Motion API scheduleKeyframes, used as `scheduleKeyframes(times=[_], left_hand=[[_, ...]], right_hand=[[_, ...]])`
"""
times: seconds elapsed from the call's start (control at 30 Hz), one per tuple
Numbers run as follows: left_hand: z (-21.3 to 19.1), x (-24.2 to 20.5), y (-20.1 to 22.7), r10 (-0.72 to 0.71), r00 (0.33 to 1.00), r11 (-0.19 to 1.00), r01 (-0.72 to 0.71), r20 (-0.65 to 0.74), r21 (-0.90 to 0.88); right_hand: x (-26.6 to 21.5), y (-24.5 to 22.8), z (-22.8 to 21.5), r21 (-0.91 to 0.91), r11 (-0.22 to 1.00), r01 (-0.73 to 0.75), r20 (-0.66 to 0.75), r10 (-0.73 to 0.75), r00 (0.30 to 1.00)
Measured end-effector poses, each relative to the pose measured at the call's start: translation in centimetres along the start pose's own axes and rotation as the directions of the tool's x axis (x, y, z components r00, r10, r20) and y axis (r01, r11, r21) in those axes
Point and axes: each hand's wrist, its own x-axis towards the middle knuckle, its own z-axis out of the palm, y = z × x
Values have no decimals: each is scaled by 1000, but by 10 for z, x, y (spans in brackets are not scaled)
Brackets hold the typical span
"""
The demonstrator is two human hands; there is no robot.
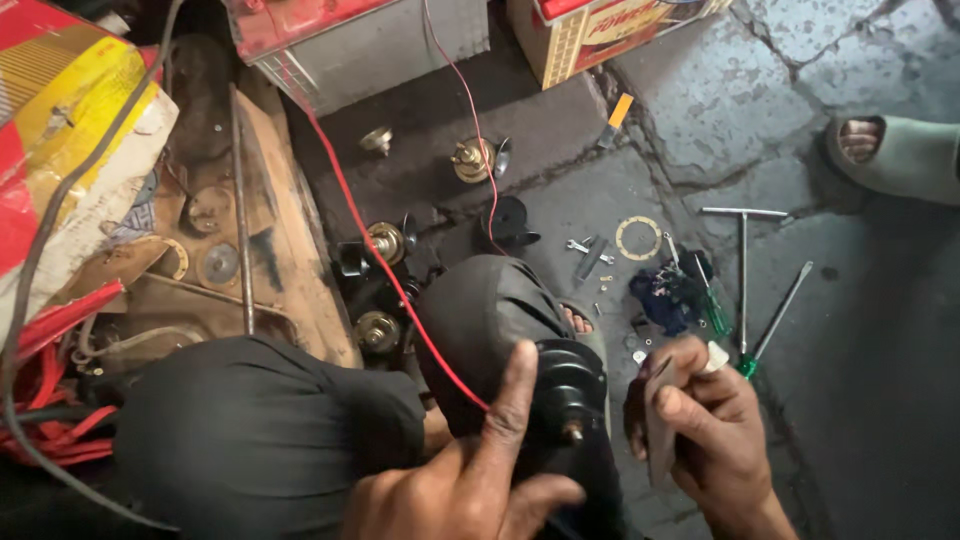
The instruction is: The person sits on the floor and uses a screwdriver to adjust internal parts of a small black cylindrical device. They connect red wires from nearby batteries to the device terminals, creating sparks to test the connection, and continue tightening components.
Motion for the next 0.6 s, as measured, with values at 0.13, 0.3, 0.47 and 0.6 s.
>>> scheduleKeyframes(times=[0.13, 0.3, 0.47, 0.6], left_hand=[[-22, 17, -7, -95, 909, 995, 70, 406, 76], [-51, 57, -22, 525, 850, 849, -527, 50, 32], [-48, 99, -39, 785, 610, 530, -752, -109, -392], [-39, 93, -53, 753, 652, 546, -693, -85, -471]], right_hand=[[-2, 10, 8, 86, 994, -67, 87, 60, 994], [7, 15, 8, 105, 975, -194, 147, 178, 973], [21, 15, 9, 185, 966, -183, 230, 138, 963], [18, 16, 14, 238, 962, -135, 57, 125, 990]])
